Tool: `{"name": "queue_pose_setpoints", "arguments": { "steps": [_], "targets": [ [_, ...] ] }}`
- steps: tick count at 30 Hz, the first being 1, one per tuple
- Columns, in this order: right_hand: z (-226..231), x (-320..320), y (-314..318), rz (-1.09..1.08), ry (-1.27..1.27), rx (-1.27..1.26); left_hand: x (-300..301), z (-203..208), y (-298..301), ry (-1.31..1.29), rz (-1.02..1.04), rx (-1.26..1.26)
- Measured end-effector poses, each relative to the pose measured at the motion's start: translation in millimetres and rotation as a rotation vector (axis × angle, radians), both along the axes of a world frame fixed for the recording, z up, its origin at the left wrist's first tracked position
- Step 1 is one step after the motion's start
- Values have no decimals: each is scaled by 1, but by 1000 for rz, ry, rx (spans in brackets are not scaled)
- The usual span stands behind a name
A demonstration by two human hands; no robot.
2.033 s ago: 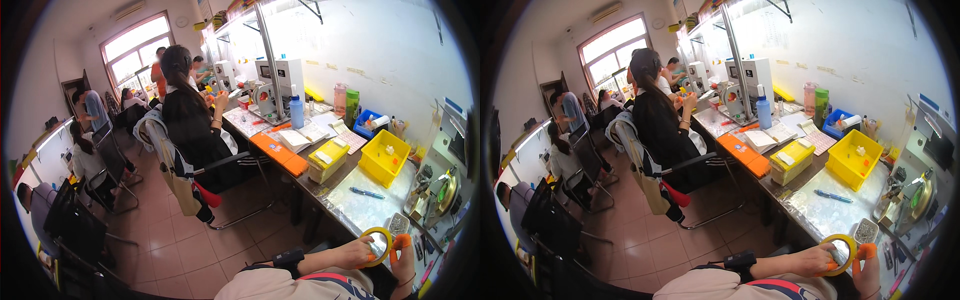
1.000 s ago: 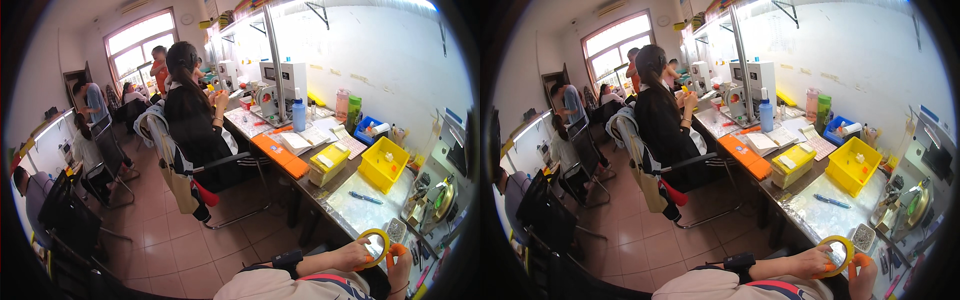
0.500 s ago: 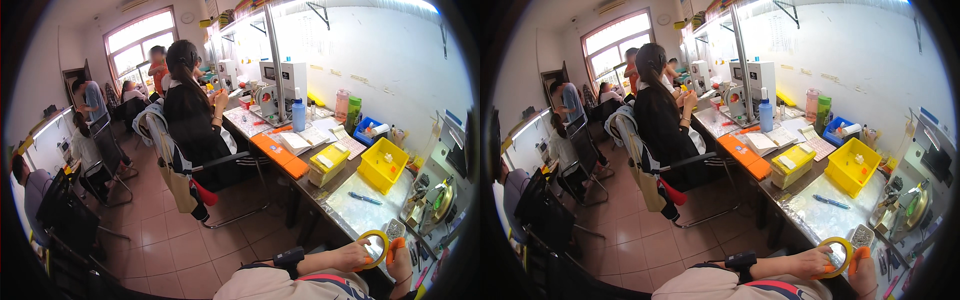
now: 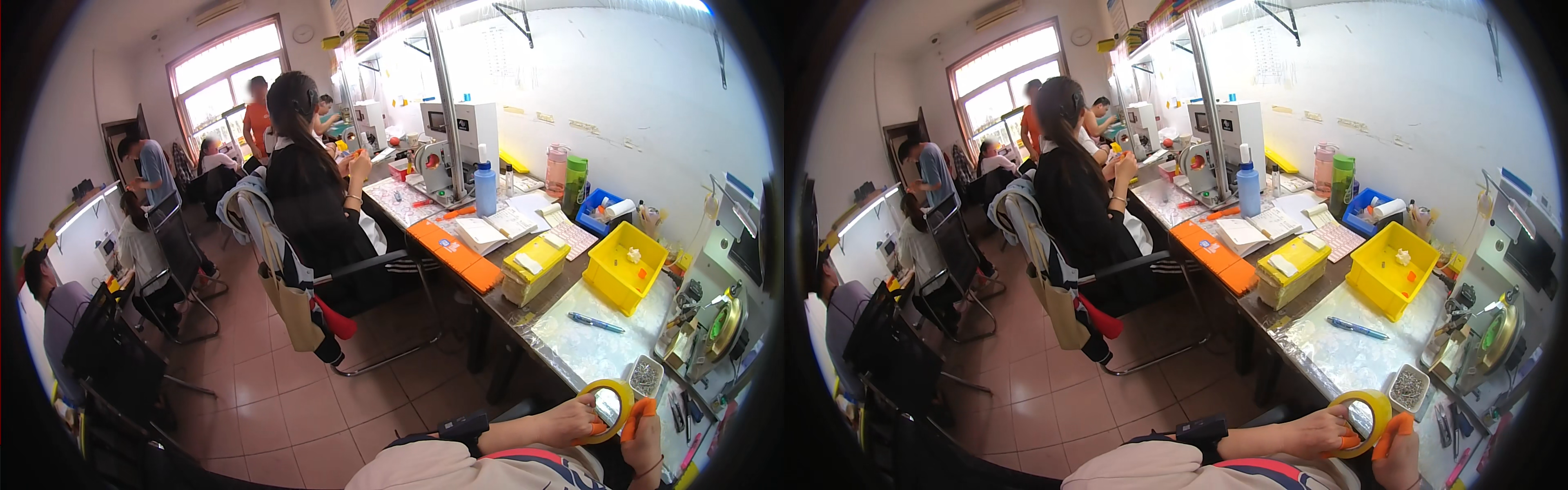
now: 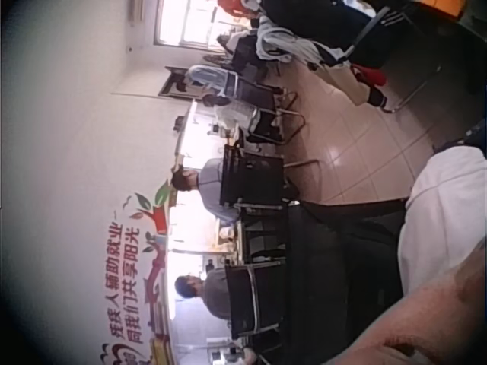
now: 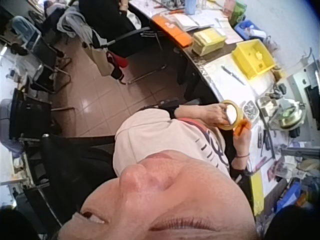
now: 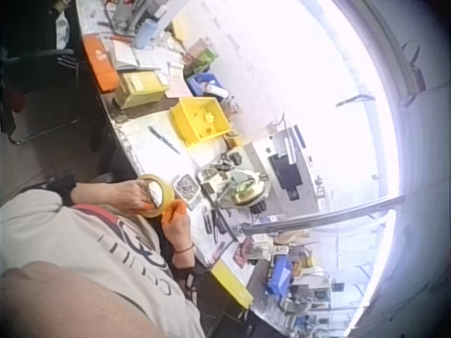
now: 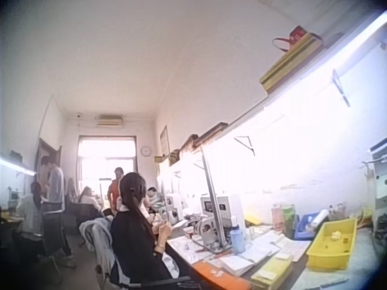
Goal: Assembling small metal components using a feeding machine and pliers.
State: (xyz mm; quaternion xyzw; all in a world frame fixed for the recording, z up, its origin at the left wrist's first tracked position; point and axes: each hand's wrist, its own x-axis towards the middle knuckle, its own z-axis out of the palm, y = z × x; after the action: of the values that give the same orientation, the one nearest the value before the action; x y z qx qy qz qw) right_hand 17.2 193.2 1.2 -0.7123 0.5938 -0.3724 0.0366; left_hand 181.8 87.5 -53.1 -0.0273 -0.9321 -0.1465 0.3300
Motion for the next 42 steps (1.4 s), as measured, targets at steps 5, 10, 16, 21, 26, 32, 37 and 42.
{"name": "queue_pose_setpoints", "arguments": {
  "steps": [5,10,16,21,26,32,37,42],
  "targets": [
    [-2,1,5,-5,92,0,-1,-2,1,-49,19,17],
    [-7,5,3,-130,-95,-30,-6,-7,-2,-26,67,83],
    [-29,-16,-3,-95,-151,-54,-6,-5,0,-31,78,66],
    [-33,-13,-7,19,-522,11,-6,-8,-2,-1,64,69],
    [-21,-7,-9,-85,-391,-42,-7,-5,-1,-79,78,47],
    [-18,3,-13,-179,-203,-182,-8,7,2,-65,-14,92],
    [-9,-8,-10,-115,-145,-149,28,123,-14,-567,-264,101],
    [1,-13,-5,-139,-128,-169,114,250,-20,238,-210,-76]
  ]
}}
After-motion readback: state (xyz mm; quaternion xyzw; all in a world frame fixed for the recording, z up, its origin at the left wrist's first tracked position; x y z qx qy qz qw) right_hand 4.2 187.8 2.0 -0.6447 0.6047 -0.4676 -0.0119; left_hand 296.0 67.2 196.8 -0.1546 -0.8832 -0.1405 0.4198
